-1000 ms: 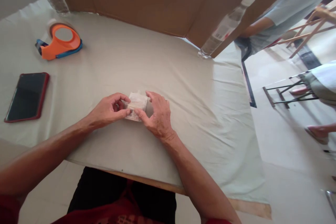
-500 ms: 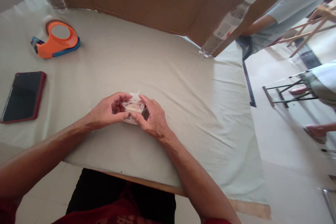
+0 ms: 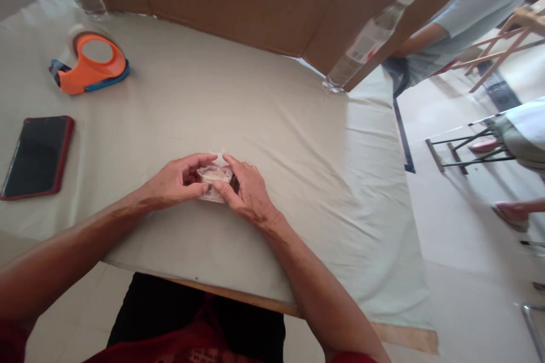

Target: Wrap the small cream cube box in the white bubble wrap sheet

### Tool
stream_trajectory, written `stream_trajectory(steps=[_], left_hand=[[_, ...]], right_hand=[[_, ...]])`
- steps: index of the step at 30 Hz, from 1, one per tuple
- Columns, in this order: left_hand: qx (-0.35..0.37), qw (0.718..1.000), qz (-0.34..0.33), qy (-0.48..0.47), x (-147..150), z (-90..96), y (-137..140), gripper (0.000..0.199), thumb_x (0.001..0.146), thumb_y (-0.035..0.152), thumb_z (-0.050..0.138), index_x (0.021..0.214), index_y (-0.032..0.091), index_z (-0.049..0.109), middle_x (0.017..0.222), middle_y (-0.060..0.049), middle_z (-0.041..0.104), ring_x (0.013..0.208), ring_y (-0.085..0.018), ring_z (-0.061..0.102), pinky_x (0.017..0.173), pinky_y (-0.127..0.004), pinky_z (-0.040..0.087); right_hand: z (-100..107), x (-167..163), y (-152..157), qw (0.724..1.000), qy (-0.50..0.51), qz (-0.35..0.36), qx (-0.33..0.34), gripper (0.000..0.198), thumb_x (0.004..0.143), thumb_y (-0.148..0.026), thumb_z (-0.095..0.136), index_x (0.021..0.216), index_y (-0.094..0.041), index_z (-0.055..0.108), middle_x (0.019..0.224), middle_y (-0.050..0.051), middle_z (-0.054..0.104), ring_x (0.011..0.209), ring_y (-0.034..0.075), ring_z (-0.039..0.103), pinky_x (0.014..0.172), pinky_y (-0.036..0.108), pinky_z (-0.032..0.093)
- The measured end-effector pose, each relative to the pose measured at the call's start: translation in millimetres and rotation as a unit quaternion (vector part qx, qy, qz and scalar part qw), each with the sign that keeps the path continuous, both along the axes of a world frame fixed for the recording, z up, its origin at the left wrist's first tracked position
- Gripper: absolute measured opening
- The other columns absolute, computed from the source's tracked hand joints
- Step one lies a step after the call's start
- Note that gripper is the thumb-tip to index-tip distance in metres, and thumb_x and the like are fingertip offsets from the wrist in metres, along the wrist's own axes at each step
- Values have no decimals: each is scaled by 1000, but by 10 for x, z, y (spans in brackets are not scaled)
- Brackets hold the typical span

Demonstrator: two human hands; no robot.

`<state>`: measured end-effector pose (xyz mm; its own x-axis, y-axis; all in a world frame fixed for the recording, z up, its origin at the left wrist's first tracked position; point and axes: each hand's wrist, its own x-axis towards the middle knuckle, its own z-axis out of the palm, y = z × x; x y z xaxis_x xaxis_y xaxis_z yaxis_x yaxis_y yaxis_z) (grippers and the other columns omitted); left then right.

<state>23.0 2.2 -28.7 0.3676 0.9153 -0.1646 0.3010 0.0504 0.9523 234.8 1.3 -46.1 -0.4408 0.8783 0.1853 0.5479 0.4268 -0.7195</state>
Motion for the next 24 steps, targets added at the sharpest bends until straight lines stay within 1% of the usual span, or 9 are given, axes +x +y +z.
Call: stream_trajectory(steps=[3, 5, 9, 12, 14, 17, 21, 22, 24], left_hand=[[-9, 1000, 6, 20, 10, -5, 6, 69, 72, 35, 65, 135, 11, 57, 96, -7, 70, 73, -16, 62, 65, -27, 50], [-15, 999, 10, 27, 15, -7, 13, 68, 72, 36, 64, 135, 10, 58, 92, -6, 70, 74, -17, 63, 65, -27, 50], [-15, 999, 12, 36, 12, -1, 30, 67, 75, 41, 64, 134, 11, 59, 91, -6, 70, 77, -18, 64, 68, -29, 50], [-1, 999, 8, 50, 12, -4, 35, 64, 77, 44, 64, 132, 12, 60, 83, -2, 66, 71, -16, 61, 64, -27, 48], [13, 998, 9, 61, 19, -20, 31, 59, 80, 45, 63, 130, 14, 61, 77, 1, 63, 68, -15, 58, 62, -26, 46], [62, 995, 29, 74, 38, -56, 17, 50, 82, 44, 62, 124, 16, 64, 81, -1, 64, 66, -14, 55, 61, -26, 46], [166, 981, 70, 68, 61, -85, -4, 36, 83, 37, 65, 113, 18, 67, 110, -7, 64, 61, -9, 51, 60, -25, 47], [189, 977, 73, 63, 63, -87, -7, 32, 83, 35, 65, 109, 18, 67, 112, -8, 64, 60, -8, 50, 60, -25, 46], [216, 972, 70, 58, 65, -89, -8, 23, 84, 32, 64, 101, 17, 68, 105, -6, 65, 59, -7, 49, 59, -23, 45]], right_hand=[[8, -27, -11, 998, -56, 1, 39, 66, 99, -60, 36, 145, -15, 48, 118, 15, 71, 103, 29, 62, 93, 47, 44], [23, -42, -28, 995, -83, -6, 63, 65, 101, -58, 33, 145, -13, 48, 119, 16, 70, 103, 30, 61, 91, 46, 42], [51, -38, -54, 987, -96, -41, 126, 55, 99, -55, 41, 137, -17, 56, 125, 15, 69, 106, 29, 59, 89, 44, 40], [49, -22, -51, 983, -97, -44, 151, 42, 98, -49, 47, 121, -20, 67, 111, 12, 74, 100, 27, 60, 85, 42, 39], [37, -19, -36, 982, -101, -42, 154, 38, 99, -47, 47, 111, -20, 70, 101, 10, 76, 96, 26, 60, 83, 42, 38], [16, -28, -1, 982, -113, -43, 148, 39, 101, -48, 43, 105, -22, 71, 99, 9, 75, 96, 25, 59, 82, 41, 38], [2, -52, 32, 981, -130, -48, 136, 43, 102, -49, 39, 101, -22, 72, 105, 10, 71, 94, 24, 58, 82, 40, 38], [2, -55, 36, 981, -132, -49, 132, 43, 102, -49, 39, 100, -22, 73, 104, 10, 70, 94, 24, 58, 82, 40, 38], [5, -49, 45, 985, -122, -48, 116, 43, 101, -49, 40, 101, -22, 73, 103, 10, 70, 94, 24, 58, 84, 40, 40]])
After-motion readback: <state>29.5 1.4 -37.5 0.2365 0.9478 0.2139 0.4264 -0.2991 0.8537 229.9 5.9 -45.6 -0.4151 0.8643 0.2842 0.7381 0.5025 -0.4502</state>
